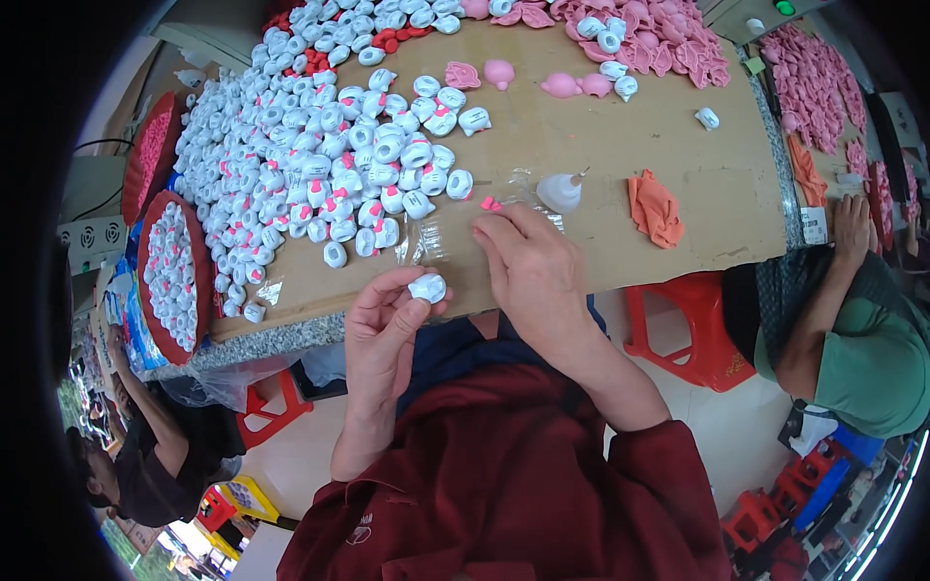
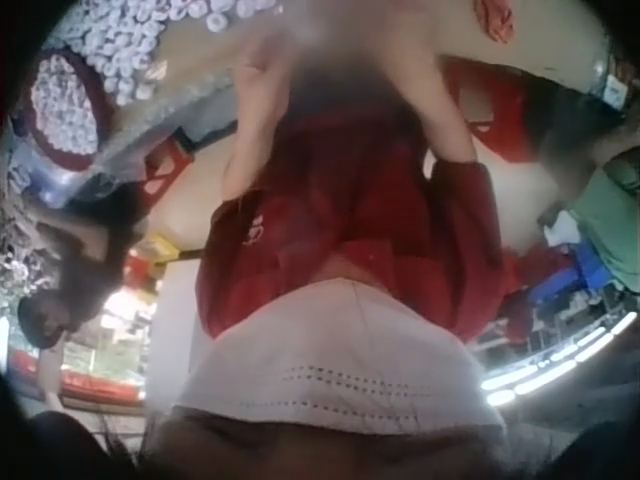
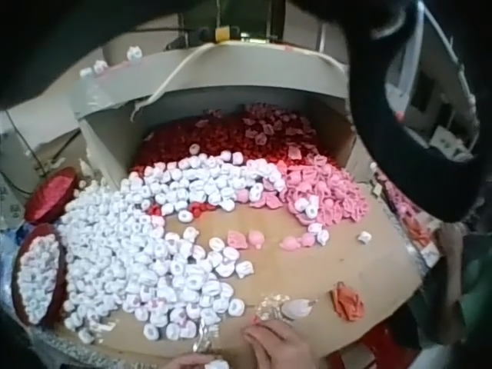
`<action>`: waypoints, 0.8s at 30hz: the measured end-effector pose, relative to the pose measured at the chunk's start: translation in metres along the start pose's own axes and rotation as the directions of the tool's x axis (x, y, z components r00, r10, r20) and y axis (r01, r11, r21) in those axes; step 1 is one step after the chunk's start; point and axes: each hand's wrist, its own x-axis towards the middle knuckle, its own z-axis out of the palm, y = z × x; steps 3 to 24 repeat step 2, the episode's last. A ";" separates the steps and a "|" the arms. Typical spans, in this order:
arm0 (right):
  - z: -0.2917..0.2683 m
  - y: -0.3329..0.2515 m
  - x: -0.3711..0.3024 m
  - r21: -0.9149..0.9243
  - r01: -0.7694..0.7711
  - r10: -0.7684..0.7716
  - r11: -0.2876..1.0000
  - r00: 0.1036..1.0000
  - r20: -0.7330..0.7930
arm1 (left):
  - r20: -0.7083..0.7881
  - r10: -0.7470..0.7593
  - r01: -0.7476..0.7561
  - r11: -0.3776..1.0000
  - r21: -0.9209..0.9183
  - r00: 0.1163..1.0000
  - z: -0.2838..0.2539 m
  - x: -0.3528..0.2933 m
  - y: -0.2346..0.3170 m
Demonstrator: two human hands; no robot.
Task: Gluing small pink decorative pieces onto white toy components in a factory setting.
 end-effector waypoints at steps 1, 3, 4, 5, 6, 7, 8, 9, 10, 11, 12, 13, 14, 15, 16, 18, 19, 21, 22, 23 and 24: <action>0.000 0.000 0.001 0.009 0.000 0.000 1.000 1.000 -0.003 | -0.003 -0.006 0.006 1.000 0.028 1.000 -0.001 0.000 0.001; 0.001 0.000 0.001 0.010 0.001 -0.001 1.000 1.000 0.000 | -0.007 -0.006 0.006 1.000 0.027 1.000 -0.002 -0.001 0.001; 0.001 0.000 0.001 0.010 0.001 -0.001 1.000 1.000 0.000 | -0.007 -0.006 0.006 1.000 0.027 1.000 -0.002 -0.001 0.001; 0.001 0.000 0.001 0.010 0.001 -0.001 1.000 1.000 0.000 | -0.007 -0.006 0.006 1.000 0.027 1.000 -0.002 -0.001 0.001; 0.001 0.000 0.001 0.010 0.001 -0.001 1.000 1.000 0.000 | -0.007 -0.006 0.006 1.000 0.027 1.000 -0.002 -0.001 0.001; 0.001 0.000 0.001 0.010 0.001 -0.001 1.000 1.000 0.000 | -0.007 -0.006 0.006 1.000 0.027 1.000 -0.002 -0.001 0.001; 0.001 0.000 0.001 0.010 0.001 -0.001 1.000 1.000 0.000 | -0.007 -0.006 0.006 1.000 0.027 1.000 -0.002 -0.001 0.001; 0.001 0.000 0.001 0.010 0.001 -0.001 1.000 1.000 0.000 | -0.007 -0.006 0.006 1.000 0.027 1.000 -0.002 -0.001 0.001; 0.001 0.000 0.001 0.010 0.001 -0.001 1.000 1.000 0.000 | -0.007 -0.006 0.006 1.000 0.027 1.000 -0.002 -0.001 0.001; 0.001 0.000 0.001 0.010 0.001 -0.001 1.000 1.000 0.000 | -0.007 -0.006 0.006 1.000 0.027 1.000 -0.002 -0.001 0.001; 0.001 0.000 0.001 0.010 0.001 -0.001 1.000 1.000 0.000 | -0.007 -0.006 0.006 1.000 0.027 1.000 -0.002 -0.001 0.001; 0.001 0.000 0.001 0.010 0.001 -0.001 1.000 1.000 0.000 | -0.007 -0.006 0.006 1.000 0.027 1.000 -0.002 -0.001 0.001; 0.001 0.000 0.001 0.010 0.001 -0.001 1.000 1.000 0.000 | -0.007 -0.006 0.006 1.000 0.027 1.000 -0.002 -0.001 0.001; 0.001 0.000 0.001 0.010 0.001 -0.001 1.000 1.000 0.000 | -0.007 -0.006 0.006 1.000 0.027 1.000 -0.002 -0.001 0.001; 0.001 0.000 0.001 0.010 0.001 -0.001 1.000 1.000 0.000 | -0.007 -0.006 0.006 1.000 0.027 1.000 -0.002 -0.001 0.001; 0.001 0.000 0.001 0.010 0.001 -0.001 1.000 1.000 0.000 | -0.007 -0.006 0.006 1.000 0.027 1.000 -0.002 -0.001 0.001; 0.001 0.000 0.001 0.010 0.001 -0.001 1.000 1.000 0.000 | -0.007 -0.006 0.006 1.000 0.027 1.000 -0.002 -0.001 0.001; 0.001 0.000 0.001 0.010 0.001 -0.001 1.000 1.000 0.000 | -0.007 -0.006 0.006 1.000 0.027 1.000 -0.002 -0.001 0.001; 0.001 0.000 0.001 0.010 0.001 -0.001 1.000 1.000 0.000 | -0.007 -0.006 0.006 1.000 0.027 1.000 -0.002 -0.001 0.001; 0.001 0.000 0.001 0.010 0.001 -0.001 1.000 1.000 0.000 | -0.007 -0.006 0.006 1.000 0.027 1.000 -0.002 -0.001 0.001; 0.001 0.000 0.001 0.010 0.001 -0.001 1.000 1.000 0.000 | -0.007 -0.006 0.006 1.000 0.027 1.000 -0.002 -0.001 0.001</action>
